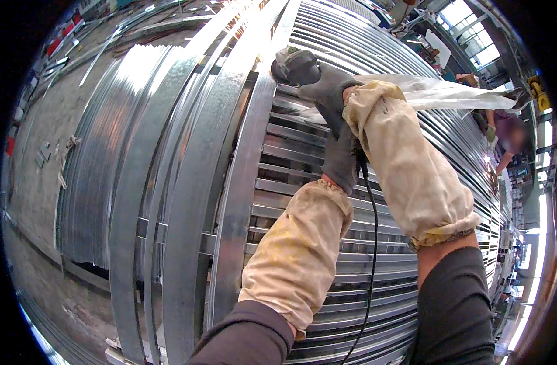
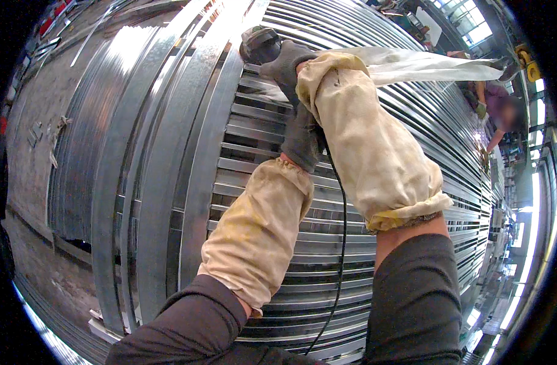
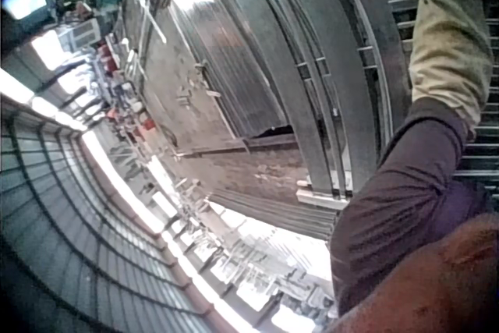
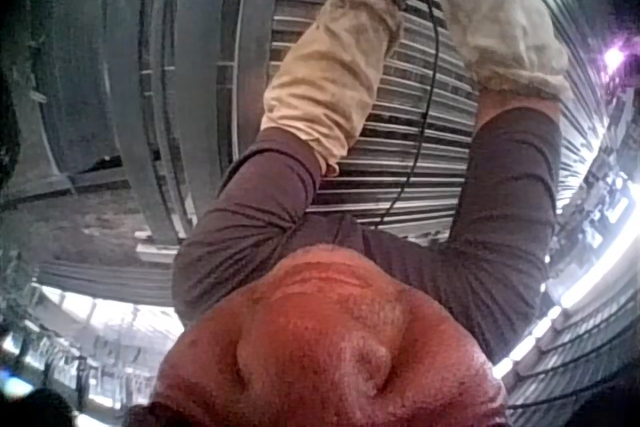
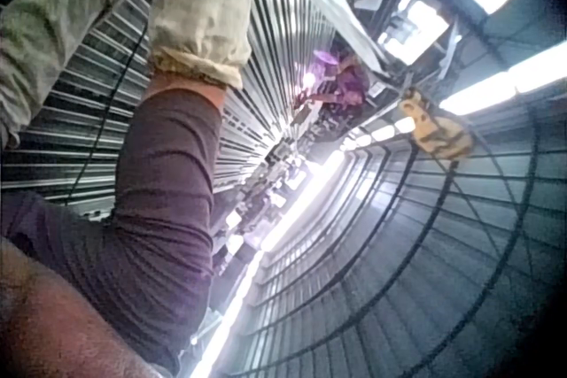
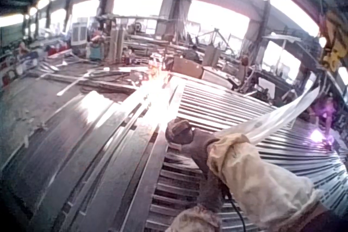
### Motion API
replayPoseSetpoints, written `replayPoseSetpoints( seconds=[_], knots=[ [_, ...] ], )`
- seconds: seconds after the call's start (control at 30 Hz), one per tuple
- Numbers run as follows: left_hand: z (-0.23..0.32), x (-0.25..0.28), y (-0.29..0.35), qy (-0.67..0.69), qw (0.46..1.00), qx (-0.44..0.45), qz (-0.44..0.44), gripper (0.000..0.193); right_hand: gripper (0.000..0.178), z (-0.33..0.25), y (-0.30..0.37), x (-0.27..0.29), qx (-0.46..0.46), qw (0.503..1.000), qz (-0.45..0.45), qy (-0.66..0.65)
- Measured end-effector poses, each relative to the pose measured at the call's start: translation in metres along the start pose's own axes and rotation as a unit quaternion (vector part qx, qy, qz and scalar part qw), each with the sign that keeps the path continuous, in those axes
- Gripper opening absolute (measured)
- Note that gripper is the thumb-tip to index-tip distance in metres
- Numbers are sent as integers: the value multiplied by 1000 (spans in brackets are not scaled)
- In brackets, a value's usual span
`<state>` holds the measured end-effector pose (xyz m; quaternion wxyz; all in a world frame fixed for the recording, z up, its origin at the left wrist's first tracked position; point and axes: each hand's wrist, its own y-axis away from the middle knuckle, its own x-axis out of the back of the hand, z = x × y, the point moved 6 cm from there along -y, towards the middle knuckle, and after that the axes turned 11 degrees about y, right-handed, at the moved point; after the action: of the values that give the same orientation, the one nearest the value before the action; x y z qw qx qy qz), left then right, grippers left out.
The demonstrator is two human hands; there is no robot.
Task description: The person welds metal bars onto a large metal frame using a handheld welding tool, then uses an angle grinder to smooth the welded joints. The person wears protective gloves and a dark shirt while working in a workshop.
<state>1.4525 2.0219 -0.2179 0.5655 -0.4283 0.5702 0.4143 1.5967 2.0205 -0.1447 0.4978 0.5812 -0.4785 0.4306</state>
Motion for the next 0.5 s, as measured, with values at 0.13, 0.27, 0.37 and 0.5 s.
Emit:
replayPoseSetpoints(
  seconds=[0.13, 0.27, 0.37, 0.5],
  knots=[
    [-1, 11, -5, 8, 1000, 10, 17, 52, 67, -20, 12, 5, 6, 1000, -9, -1],
    [-9, 10, 10, -46, 998, 4, 41, 59, 82, -26, 46, 17, 25, 999, -30, -1],
    [-14, 7, 13, -14, 1000, 8, 25, 62, 83, -17, 45, 15, -9, 999, -22, 24],
    [-16, 16, 7, -17, 1000, 3, -24, 63, 83, -26, 51, 16, 13, 999, -19, 37]
  ],
)
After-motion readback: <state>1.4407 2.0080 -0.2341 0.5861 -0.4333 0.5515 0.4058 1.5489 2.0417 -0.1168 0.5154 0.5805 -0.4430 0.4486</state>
